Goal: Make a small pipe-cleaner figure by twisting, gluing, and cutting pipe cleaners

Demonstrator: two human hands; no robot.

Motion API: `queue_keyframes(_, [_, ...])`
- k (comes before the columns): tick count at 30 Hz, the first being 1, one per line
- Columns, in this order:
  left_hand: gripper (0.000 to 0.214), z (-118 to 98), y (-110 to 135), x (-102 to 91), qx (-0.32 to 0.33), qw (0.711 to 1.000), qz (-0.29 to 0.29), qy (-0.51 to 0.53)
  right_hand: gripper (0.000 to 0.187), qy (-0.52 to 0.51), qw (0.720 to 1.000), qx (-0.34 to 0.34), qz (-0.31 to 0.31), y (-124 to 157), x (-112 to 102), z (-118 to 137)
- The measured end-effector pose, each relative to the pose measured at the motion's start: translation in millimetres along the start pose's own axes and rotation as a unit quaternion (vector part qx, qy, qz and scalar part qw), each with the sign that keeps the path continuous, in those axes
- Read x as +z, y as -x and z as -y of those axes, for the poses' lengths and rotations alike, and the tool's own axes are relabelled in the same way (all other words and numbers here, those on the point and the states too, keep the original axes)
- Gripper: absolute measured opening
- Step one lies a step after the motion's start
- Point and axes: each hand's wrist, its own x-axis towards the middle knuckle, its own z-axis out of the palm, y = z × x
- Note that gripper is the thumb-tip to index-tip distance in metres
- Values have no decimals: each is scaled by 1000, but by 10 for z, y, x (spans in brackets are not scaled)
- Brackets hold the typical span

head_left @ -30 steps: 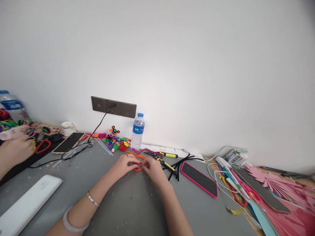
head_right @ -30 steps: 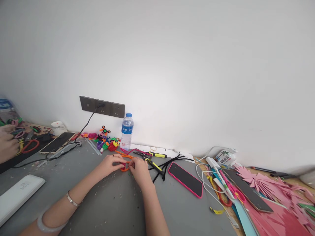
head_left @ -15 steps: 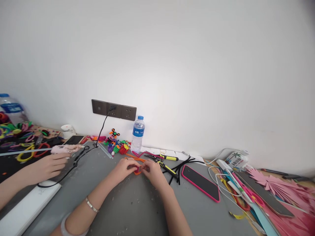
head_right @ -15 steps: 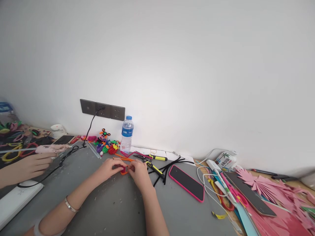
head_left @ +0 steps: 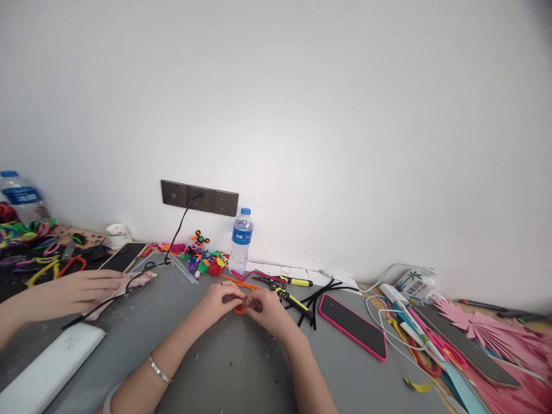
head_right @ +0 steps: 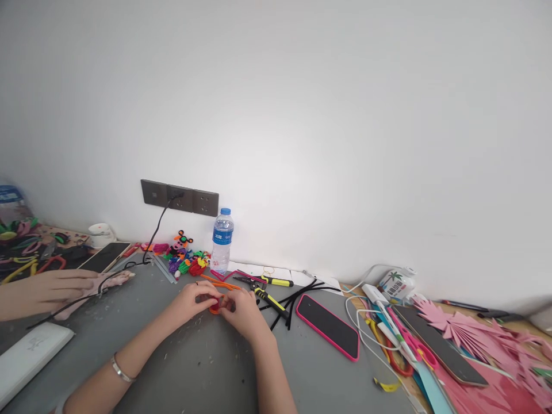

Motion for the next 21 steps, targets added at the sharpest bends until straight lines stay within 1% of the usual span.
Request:
queue_keyframes(3, [15,8,-5,-2,-1,1000,-6,-12,16,28,1000,-3,-4,-10,-5,-7])
queue_keyframes(7, [14,-34,-8,-6,-17,1000,-9,-13,13,35,999,6,-8,-11,21,-28])
queue_keyframes(14, [24,-33,-17,43,-56,997,-25,43,9,43,999,-11,-3,-3,90,-24])
queue_keyframes(18, [14,-29,-30,33,-58,998,-15,36,12,48,999,-15,3,4,79,3])
queue_keyframes(21, [13,-52,-32,16,-50,998,-10,24,12,37,999,-20,7,20,39,19])
